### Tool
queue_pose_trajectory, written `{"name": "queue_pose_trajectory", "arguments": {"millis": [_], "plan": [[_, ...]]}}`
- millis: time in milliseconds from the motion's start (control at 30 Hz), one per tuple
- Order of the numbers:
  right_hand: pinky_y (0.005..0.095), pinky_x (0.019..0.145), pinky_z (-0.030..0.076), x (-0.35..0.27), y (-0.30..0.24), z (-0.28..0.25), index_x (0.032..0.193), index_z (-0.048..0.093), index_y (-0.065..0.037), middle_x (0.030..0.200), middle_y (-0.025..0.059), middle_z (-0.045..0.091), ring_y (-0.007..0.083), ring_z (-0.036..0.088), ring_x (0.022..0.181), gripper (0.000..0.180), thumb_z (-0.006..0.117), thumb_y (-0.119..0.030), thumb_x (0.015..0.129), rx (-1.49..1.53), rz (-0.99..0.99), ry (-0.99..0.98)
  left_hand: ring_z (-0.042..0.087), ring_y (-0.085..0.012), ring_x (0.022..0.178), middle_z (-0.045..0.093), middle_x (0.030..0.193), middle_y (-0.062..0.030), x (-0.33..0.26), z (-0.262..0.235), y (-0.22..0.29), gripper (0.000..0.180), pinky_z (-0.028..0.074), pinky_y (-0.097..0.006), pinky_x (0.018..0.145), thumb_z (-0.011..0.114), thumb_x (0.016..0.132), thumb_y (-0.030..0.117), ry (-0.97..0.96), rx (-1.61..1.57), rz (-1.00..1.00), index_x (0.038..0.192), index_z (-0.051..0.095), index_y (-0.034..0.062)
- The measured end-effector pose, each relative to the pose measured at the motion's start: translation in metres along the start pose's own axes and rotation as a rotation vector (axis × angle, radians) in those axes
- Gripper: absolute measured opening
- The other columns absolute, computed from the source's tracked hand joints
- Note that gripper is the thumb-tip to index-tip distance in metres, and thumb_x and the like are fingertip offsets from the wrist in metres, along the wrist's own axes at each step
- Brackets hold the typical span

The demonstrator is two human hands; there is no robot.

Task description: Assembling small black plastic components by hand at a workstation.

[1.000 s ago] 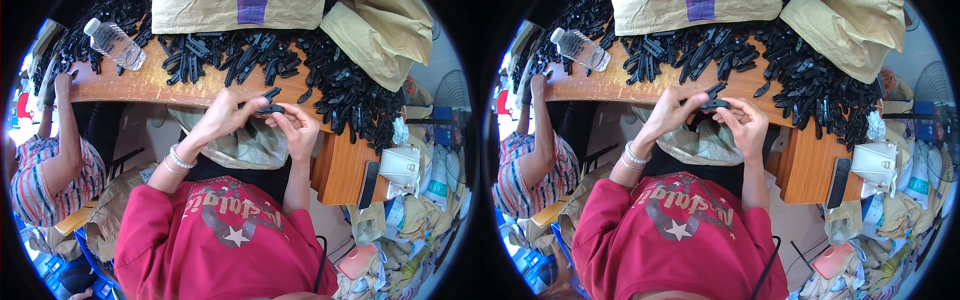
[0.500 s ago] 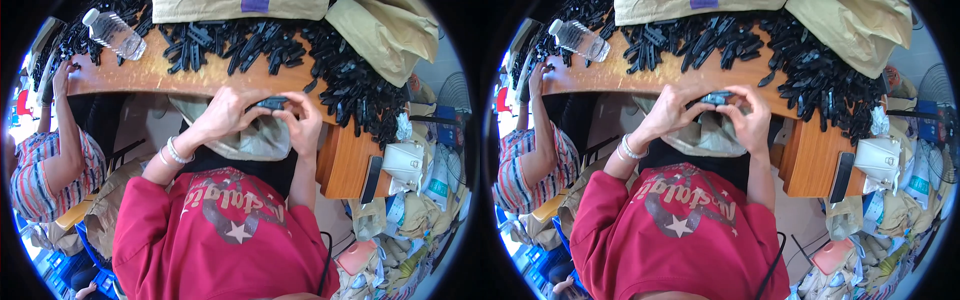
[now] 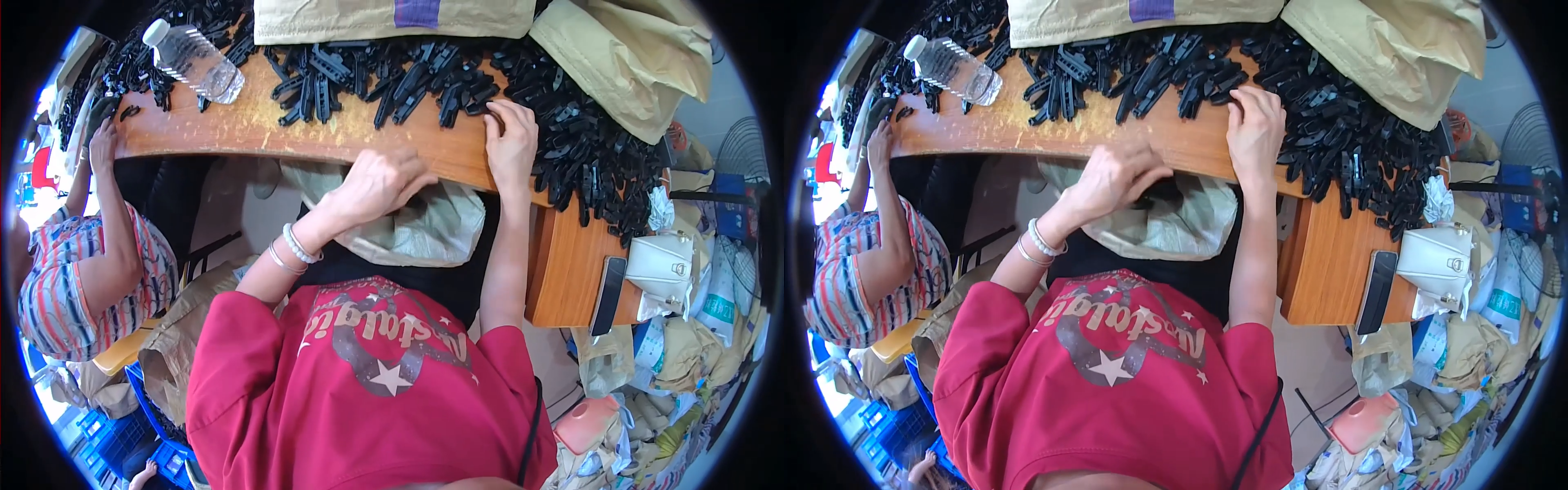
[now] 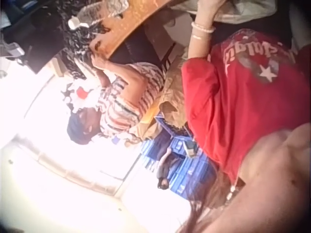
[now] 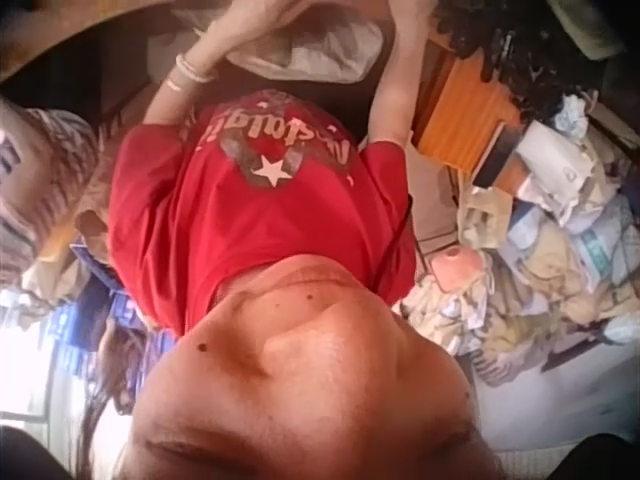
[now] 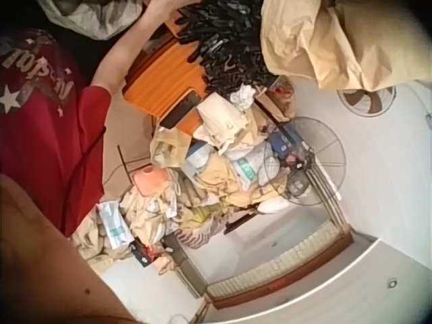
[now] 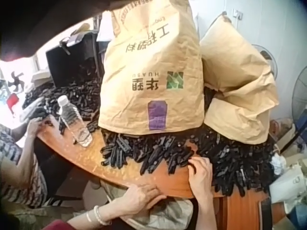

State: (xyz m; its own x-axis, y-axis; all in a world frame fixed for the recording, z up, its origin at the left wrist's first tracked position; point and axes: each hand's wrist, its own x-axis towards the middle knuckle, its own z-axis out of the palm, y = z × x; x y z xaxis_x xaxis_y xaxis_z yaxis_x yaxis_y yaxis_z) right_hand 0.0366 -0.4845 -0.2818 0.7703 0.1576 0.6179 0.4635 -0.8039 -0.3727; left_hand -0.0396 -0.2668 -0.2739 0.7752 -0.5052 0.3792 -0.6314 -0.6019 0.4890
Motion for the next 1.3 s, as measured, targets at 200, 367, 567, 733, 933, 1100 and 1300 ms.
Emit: {"name": "queue_pose_trajectory", "arguments": {"millis": [200,367,567,733,933,1100,1300], "plan": [[0.0391,0.081,0.039,0.007,-0.006,-0.002,0.085,0.058,-0.005,0.089,0.0071,0.059,0.0254,0.054,0.093,0.016,0.068,-0.001,0.073,-0.128,-0.04,-0.098,0.061,-0.0245,0.08,0.054,0.092,-0.0085,0.067,0.003,-0.035,0.024,0.05,-0.035,0.064,0.054,0.078,0.008,0.008,0.176,0.169,0.101,0.062,0.0062],[0.0378,0.08,0.041,-0.008,-0.01,-0.015,0.095,0.056,-0.004,0.088,0.0097,0.058,0.0279,0.055,0.089,0.016,0.061,0.001,0.08,0.084,0.131,0.145,0.061,-0.0239,0.08,0.056,0.087,-0.0091,0.074,0.017,-0.044,0.023,0.05,-0.033,0.064,0.059,0.076,0.007,0.064,0.094,0.292,0.098,0.065,0.006],[0.0215,0.06,0.047,-0.026,-0.024,-0.023,0.114,0.06,0.002,0.088,0.009,0.067,0.0099,0.063,0.074,0.024,0.055,-0.004,0.092,0.552,0.405,0.162,0.063,-0.0145,0.086,0.064,0.098,-0.0068,0.085,0.017,-0.047,0.017,0.051,-0.024,0.076,0.063,0.083,0.0,0.626,-0.447,-0.123,0.1,0.066,0.0007],[0.0205,0.063,0.048,-0.034,-0.041,-0.027,0.105,0.064,0.006,0.085,0.0101,0.067,0.011,0.064,0.074,0.019,0.061,-0.003,0.088,0.862,0.503,0.093,0.061,-0.0161,0.076,0.062,0.092,-0.0111,0.085,-0.008,-0.046,0.025,0.048,-0.026,0.074,0.046,0.098,0.016,0.502,-1.477,-0.538,0.118,0.052,0.0016],[0.0219,0.065,0.049,-0.035,-0.047,-0.037,0.102,0.064,0.007,0.086,0.0103,0.067,0.0125,0.063,0.073,0.018,0.062,0.0,0.086,1.026,0.552,0.023,0.057,-0.0112,0.065,0.062,0.089,-0.0086,0.066,-0.024,-0.005,0.04,0.045,-0.022,0.059,0.047,0.097,0.015,0.04,-1.144,-0.63,0.131,0.044,-0.007],[0.0217,0.066,0.05,-0.033,-0.057,-0.044,0.102,0.064,0.007,0.085,0.0095,0.067,0.0116,0.064,0.075,0.018,0.062,0.001,0.085,1.047,0.496,-0.151,0.068,-0.0159,0.076,0.067,0.086,-0.0142,0.056,-0.023,0.009,0.029,0.057,-0.025,0.066,0.045,0.098,0.014,-0.122,-1.038,-0.428,0.106,0.058,-0.0109],[0.0214,0.07,0.052,-0.041,-0.078,-0.033,0.1,0.064,0.008,0.086,0.0095,0.067,0.0117,0.065,0.074,0.016,0.063,0.002,0.085,0.972,0.572,0.029,0.068,-0.0258,0.081,0.065,0.085,-0.0237,0.037,-0.02,0.025,0.047,0.05,-0.034,0.071,0.065,0.083,0.014,0.033,-0.676,-0.309,0.122,0.049,-0.0074]]}}
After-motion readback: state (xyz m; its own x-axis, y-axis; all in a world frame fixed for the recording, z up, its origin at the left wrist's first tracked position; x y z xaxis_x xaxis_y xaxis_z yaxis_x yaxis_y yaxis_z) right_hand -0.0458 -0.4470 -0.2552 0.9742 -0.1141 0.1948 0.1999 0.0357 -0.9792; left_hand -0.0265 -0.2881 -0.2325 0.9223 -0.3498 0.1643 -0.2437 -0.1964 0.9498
